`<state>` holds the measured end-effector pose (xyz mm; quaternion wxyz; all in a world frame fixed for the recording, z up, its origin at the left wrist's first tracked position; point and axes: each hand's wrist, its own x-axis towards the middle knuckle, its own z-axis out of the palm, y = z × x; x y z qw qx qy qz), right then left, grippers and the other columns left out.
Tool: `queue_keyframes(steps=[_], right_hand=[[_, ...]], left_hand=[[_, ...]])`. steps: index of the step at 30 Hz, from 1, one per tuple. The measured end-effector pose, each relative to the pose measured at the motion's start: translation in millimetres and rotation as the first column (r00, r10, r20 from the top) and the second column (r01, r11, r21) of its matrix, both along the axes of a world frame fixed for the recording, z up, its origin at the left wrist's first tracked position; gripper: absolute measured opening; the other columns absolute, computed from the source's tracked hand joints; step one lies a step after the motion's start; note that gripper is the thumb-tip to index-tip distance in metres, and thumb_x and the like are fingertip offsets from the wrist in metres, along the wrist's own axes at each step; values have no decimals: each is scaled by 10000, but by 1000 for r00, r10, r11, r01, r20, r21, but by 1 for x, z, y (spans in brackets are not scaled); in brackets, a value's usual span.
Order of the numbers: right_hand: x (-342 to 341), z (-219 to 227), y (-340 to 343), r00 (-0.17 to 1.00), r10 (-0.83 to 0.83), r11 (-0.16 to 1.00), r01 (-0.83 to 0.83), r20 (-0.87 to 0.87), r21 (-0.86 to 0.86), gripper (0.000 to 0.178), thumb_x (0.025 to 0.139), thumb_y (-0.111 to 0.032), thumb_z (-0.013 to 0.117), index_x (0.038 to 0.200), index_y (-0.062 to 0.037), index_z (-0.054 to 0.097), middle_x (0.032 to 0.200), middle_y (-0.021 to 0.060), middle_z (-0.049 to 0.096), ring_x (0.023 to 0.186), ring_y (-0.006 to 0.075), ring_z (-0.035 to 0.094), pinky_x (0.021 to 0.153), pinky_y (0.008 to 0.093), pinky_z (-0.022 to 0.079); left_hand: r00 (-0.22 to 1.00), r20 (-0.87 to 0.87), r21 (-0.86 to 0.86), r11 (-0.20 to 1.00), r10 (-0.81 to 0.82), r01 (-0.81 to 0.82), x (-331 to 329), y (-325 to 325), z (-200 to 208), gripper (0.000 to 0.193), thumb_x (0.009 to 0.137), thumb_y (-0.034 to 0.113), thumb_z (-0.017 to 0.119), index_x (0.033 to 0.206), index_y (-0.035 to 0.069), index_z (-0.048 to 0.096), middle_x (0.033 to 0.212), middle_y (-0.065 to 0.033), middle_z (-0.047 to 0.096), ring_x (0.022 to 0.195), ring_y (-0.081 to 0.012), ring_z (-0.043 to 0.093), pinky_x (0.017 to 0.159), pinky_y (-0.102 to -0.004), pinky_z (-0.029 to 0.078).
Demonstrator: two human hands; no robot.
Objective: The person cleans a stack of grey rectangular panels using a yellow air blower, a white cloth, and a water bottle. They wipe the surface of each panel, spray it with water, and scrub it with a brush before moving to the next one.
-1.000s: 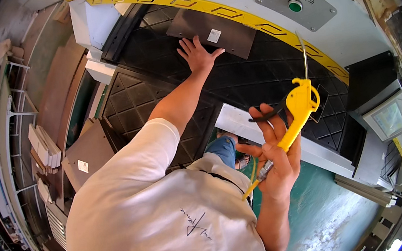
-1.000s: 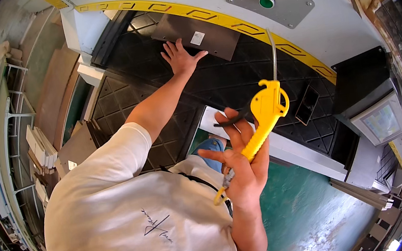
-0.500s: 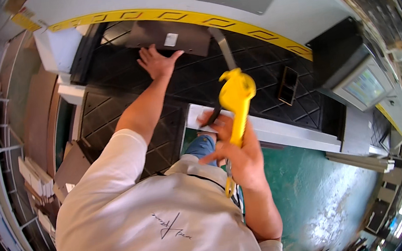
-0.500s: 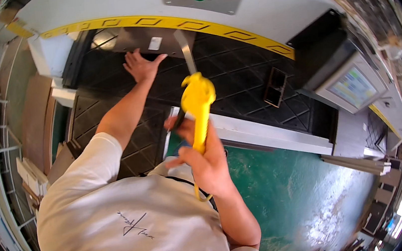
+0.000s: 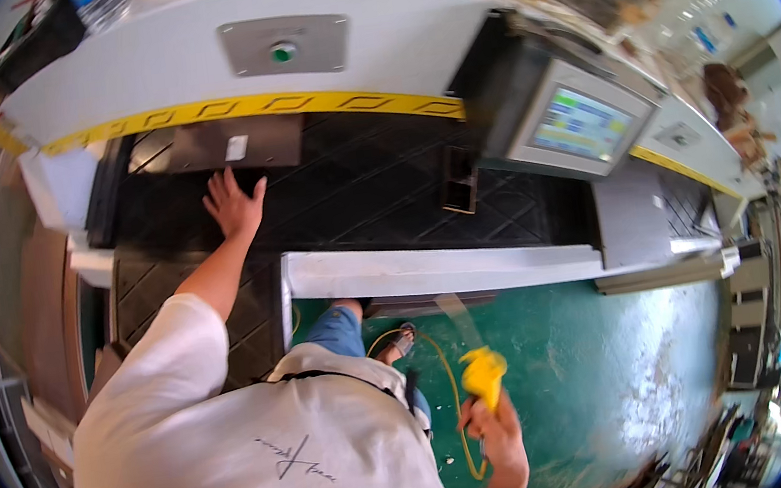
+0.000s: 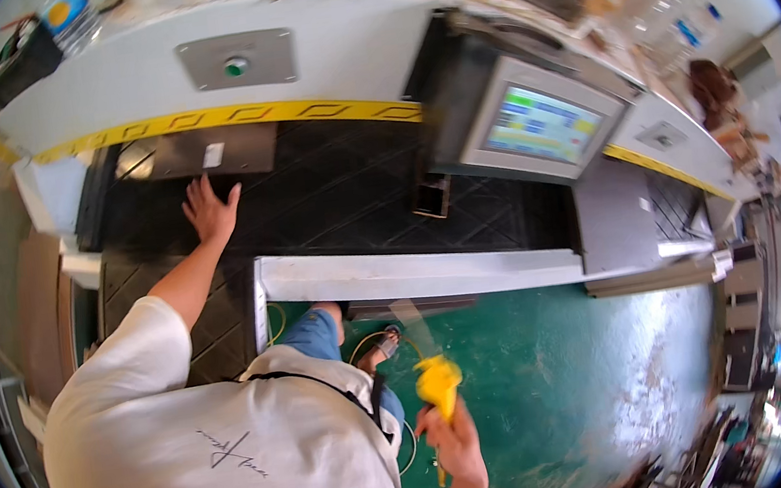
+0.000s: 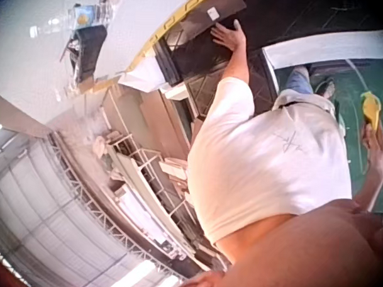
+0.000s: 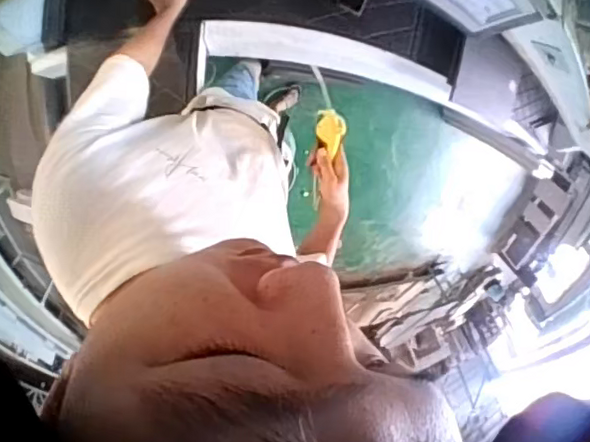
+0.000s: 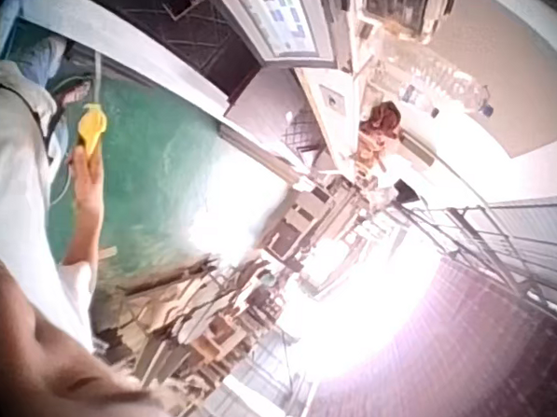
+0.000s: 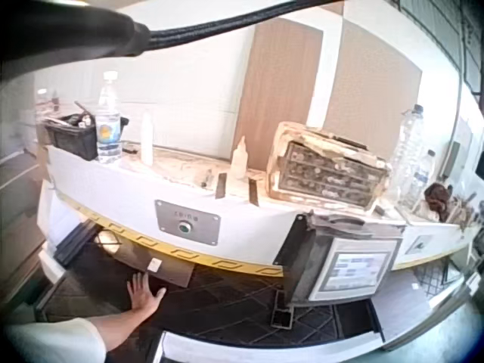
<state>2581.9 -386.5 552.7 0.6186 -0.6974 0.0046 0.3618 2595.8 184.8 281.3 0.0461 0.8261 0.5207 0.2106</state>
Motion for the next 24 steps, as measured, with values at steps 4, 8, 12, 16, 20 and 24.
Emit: queue_keyframes(steps=[4,8,12,16,20,24], right_hand=[[-7,22,-63,933,345,938,-347,105,6,266,1087,-196,548,1286,-20,531,883,15,608,650,37,438,559,205,352],[-13,58,-109,990,-123,976,134,74,-169,297,1080,-197,576,1311,-15,532,913,34,618,763,108,546,695,262,458],[-36,75,-147,979,74,974,-31,187,-222,334,1067,-148,585,1362,-5,523,917,50,604,823,152,599,759,307,516],[-17,107,-146,808,-295,678,554,511,-483,310,1056,-50,559,1361,-6,521,913,20,618,799,134,594,730,301,517],[-40,121,-147,972,-122,951,172,200,-255,313,1082,-127,562,1379,-36,527,951,-4,623,800,100,580,696,271,500],[-30,77,-118,993,61,996,-54,-97,74,469,1085,-190,572,1516,-78,425,1207,65,673,1076,128,628,708,252,548]], left_hand=[[975,-99,-2,980,-200,201,-19,-65,9,710,980,537,618,1514,90,480,1621,-222,393,1541,-407,303,1220,-643,243],[959,-135,82,961,-250,263,-29,-75,-1,661,1006,504,593,1517,101,481,1624,-213,392,1536,-411,316,1213,-638,265],[954,-177,28,968,-241,249,-23,-83,4,638,1030,502,568,1528,113,475,1637,-187,389,1538,-392,322,1217,-619,268],[961,-183,106,968,-207,229,-29,-66,-9,628,1036,506,563,1528,126,477,1626,-170,409,1539,-374,333,1217,-620,278],[944,-234,120,957,-232,265,-22,-68,-19,622,1048,520,542,1523,122,486,1616,-171,433,1517,-387,368,1179,-608,335],[938,-261,134,953,-231,272,-28,-47,-20,611,1058,529,520,1524,136,492,1617,-154,440,1502,-380,392,1150,-599,366]])
